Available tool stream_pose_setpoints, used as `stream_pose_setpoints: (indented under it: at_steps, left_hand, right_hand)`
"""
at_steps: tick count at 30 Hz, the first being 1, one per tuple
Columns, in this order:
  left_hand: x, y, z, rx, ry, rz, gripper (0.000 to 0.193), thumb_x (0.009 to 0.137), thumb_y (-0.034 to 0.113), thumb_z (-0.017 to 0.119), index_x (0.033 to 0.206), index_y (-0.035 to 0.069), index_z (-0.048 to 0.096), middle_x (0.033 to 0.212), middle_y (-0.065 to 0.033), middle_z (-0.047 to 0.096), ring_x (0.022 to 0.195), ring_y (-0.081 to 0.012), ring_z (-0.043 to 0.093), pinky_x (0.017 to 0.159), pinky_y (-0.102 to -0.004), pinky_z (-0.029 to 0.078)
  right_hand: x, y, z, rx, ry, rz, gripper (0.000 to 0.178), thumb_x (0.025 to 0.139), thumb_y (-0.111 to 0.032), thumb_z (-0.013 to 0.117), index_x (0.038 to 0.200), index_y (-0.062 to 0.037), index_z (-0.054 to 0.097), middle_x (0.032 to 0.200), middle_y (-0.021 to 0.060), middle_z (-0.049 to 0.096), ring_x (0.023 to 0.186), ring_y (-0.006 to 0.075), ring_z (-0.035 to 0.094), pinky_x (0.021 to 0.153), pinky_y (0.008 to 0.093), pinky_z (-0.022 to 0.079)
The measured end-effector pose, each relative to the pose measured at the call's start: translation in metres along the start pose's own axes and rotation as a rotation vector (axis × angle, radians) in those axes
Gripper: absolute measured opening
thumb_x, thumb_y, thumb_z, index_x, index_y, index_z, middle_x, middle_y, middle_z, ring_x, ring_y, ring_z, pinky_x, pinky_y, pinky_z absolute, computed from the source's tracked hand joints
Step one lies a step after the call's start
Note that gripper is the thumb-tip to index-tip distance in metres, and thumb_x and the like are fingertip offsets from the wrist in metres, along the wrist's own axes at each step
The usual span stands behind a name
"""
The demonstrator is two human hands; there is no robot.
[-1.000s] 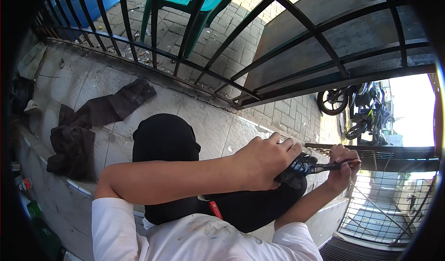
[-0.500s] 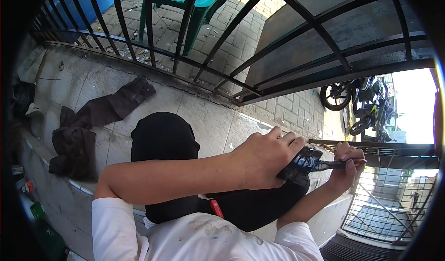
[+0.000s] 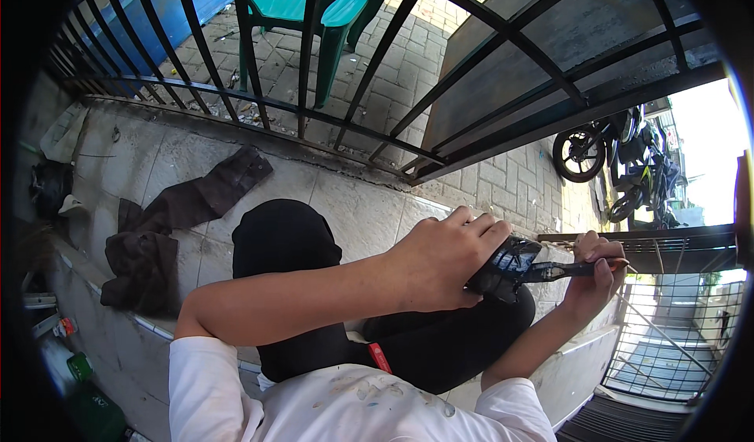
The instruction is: The person paints a metal gate using a paintbrush and paint from a container, then sets the container on the ground, picks up a garment from the floor, and walks away.
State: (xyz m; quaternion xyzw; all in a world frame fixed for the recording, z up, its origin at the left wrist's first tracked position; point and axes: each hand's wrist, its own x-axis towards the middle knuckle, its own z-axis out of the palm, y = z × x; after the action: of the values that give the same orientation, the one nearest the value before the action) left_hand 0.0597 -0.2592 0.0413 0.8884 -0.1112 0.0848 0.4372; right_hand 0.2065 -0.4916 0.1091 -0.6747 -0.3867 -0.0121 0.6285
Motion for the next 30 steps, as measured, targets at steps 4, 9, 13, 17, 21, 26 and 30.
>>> stream_pose_setpoints:
  at_steps: [4,9,13,17,21,26,30]
  left_hand:
    - [0.0,0.0,-0.002,-0.011,-0.012,-0.005,0.086,0.077,0.03,0.085,0.146,0.0,0.043,0.138,-0.0194,0.059,0.126,-0.0373,0.058,0.097,-0.047,0.057]
    - [-0.002,0.005,-0.003,-0.07,0.04,0.02,0.085,0.077,0.03,0.084,0.144,0.0,0.042,0.134,-0.0198,0.06,0.125,-0.038,0.059,0.096,-0.0473,0.058]
    - [-0.004,0.009,-0.007,-0.142,0.081,-0.014,0.083,0.075,0.029,0.085,0.141,-0.001,0.044,0.13,-0.02,0.06,0.121,-0.039,0.06,0.092,-0.0474,0.059]
    - [-0.008,0.013,-0.007,-0.213,0.127,0.035,0.08,0.074,0.028,0.085,0.137,-0.002,0.046,0.128,-0.0201,0.06,0.118,-0.0389,0.061,0.088,-0.0472,0.06]
    - [-0.015,0.021,-0.008,-0.252,0.152,0.08,0.077,0.073,0.025,0.085,0.135,-0.003,0.047,0.125,-0.0195,0.061,0.116,-0.0368,0.062,0.083,-0.0445,0.061]
    - [-0.022,0.022,-0.007,-0.267,0.156,0.127,0.079,0.073,0.024,0.085,0.137,-0.003,0.046,0.126,-0.0201,0.061,0.117,-0.0366,0.062,0.082,-0.0444,0.062]
    - [-0.023,0.025,-0.01,-0.276,0.151,0.127,0.082,0.073,0.023,0.085,0.139,-0.004,0.044,0.128,-0.021,0.061,0.12,-0.0371,0.061,0.082,-0.0452,0.062]
  right_hand:
    - [-0.001,-0.001,-0.006,-0.062,-0.061,-0.001,0.027,0.091,-0.023,0.069,0.085,-0.0033,0.051,0.074,0.0045,0.044,0.072,0.017,0.038,0.069,0.0341,0.031]
    - [0.017,0.0,-0.03,0.566,0.182,0.11,0.021,0.103,-0.022,0.057,0.092,-0.0068,0.048,0.077,0.0024,0.043,0.071,0.0139,0.035,0.067,0.033,0.03]
    - [0.032,0.016,-0.046,0.604,0.443,0.34,0.022,0.104,-0.024,0.061,0.108,-0.0037,0.066,0.088,0.0065,0.065,0.073,0.0141,0.056,0.058,0.0332,0.048]
    - [0.061,0.047,-0.005,0.26,0.344,0.256,0.022,0.103,-0.022,0.063,0.109,-0.0022,0.069,0.083,0.0059,0.069,0.072,0.0113,0.059,0.057,0.0254,0.042]
    - [0.073,0.054,0.073,-0.122,0.003,0.17,0.018,0.101,-0.014,0.068,0.109,0.0014,0.071,0.089,0.0071,0.072,0.076,0.0117,0.066,0.066,0.0257,0.051]
    - [0.09,0.11,0.121,-0.594,-0.394,0.104,0.021,0.098,-0.013,0.073,0.115,-0.0004,0.073,0.091,0.0073,0.076,0.082,0.0101,0.071,0.075,0.0248,0.054]
    - [0.104,0.14,0.137,-0.658,-0.469,0.197,0.021,0.1,-0.022,0.072,0.109,-0.0022,0.074,0.082,0.0028,0.072,0.072,0.0069,0.065,0.068,0.0222,0.051]
